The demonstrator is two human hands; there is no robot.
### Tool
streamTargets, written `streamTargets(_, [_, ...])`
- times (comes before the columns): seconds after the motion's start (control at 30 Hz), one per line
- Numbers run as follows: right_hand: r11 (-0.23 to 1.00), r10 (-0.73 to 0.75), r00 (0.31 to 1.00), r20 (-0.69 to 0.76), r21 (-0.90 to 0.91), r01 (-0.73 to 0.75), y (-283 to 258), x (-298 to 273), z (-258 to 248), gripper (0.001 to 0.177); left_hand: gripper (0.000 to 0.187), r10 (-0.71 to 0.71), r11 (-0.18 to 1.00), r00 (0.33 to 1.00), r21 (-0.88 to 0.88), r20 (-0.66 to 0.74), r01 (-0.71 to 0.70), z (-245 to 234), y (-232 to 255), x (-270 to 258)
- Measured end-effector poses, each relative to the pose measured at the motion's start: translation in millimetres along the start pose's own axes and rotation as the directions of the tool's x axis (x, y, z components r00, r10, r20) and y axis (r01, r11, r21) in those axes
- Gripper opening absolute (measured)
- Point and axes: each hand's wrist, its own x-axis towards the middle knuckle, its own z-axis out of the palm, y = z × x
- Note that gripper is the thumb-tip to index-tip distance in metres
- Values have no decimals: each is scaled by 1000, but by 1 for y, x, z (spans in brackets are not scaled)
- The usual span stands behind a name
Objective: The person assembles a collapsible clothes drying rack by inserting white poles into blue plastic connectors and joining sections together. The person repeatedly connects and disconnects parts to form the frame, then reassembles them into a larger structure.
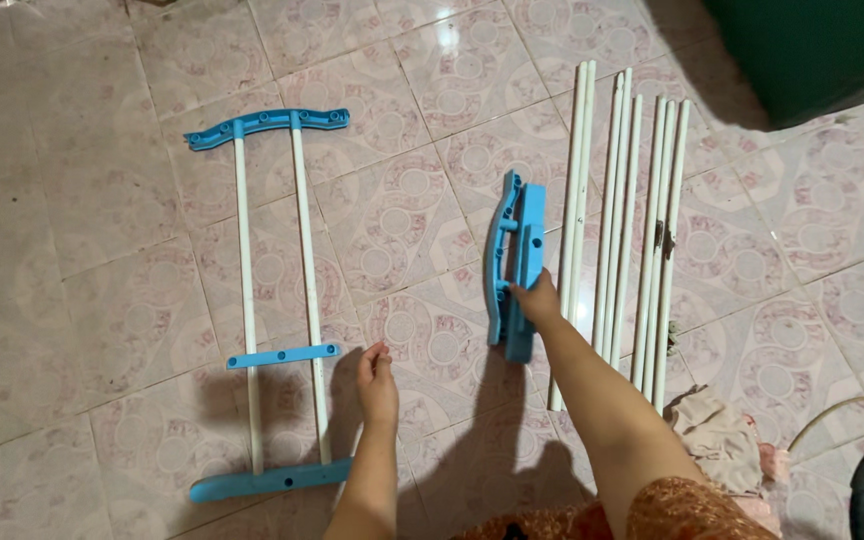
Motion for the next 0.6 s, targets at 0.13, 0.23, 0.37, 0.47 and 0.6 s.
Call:
streamTargets(0.13, [987,151,988,-6,-59,-152,-4,3,6,57,27,20,999,999,-46,34,-19,6,-13,-1])
streamTargets(0.23, [974,-140,945,-297,-214,77,-3,10,1,68,26,10,1000,999,-8,40,-10,10,-16,-2])
streamTargets(0.37, [982,-116,947,-298,-178,64,4,15,-8,66,27,-8,1000,999,3,44,8,11,-9,-4])
streamTargets(0.47, [993,-70,973,-218,-107,47,9,14,-10,55,26,19,1000,998,-8,54,-19,12,-1,-6])
streamTargets(0.6, [978,-203,970,-132,26,208,4,10,-6,56,27,-19,999,998,30,58,17,14,9,-10])
